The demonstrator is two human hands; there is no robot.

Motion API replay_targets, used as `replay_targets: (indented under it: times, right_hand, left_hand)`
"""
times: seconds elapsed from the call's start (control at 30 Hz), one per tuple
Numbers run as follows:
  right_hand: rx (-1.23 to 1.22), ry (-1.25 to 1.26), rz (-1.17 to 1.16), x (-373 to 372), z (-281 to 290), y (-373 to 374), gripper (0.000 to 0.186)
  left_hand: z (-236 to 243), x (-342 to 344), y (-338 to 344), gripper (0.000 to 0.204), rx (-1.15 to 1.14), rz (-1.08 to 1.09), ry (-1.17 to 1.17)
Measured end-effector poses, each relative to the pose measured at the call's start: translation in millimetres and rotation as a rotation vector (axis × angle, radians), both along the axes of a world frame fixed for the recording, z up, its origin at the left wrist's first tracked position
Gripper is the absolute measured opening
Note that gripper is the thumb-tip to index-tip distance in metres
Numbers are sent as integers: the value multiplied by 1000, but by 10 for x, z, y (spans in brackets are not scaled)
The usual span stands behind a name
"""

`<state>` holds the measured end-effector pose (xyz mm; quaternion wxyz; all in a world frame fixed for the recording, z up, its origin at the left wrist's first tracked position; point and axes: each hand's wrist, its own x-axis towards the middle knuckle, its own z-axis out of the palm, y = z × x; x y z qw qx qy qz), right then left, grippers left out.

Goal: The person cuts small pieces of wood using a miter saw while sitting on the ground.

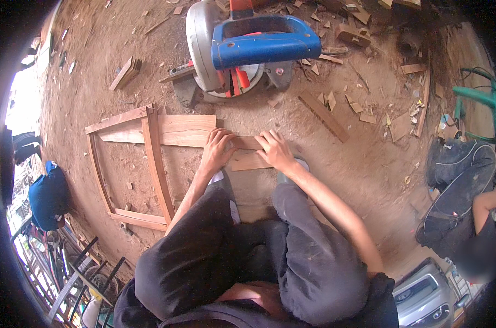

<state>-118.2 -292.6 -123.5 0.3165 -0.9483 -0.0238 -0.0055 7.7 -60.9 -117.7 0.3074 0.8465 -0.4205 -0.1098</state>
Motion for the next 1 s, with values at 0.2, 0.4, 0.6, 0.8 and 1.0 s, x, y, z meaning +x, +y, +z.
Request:
replay_targets:
  times: [0.2,0.4,0.6,0.8,1.0]
  right_hand:
    - [155,54,-143,-47,50,-188,61]
    - [295,93,-184,-96,10,-194,54]
    - [305,55,-166,-8,30,-218,53]
    - [341,57,-156,41,-28,-253,52]
    - [283,-23,-84,133,51,-258,49]
  left_hand:
    - [12,-36,-10,49,-44,56,54]
    - [-59,-28,40,53,-17,53,60]
    - [-37,-31,20,53,-26,55,57]
    - [-43,-29,15,53,-12,51,77]
    - [-69,-20,47,54,8,60,105]
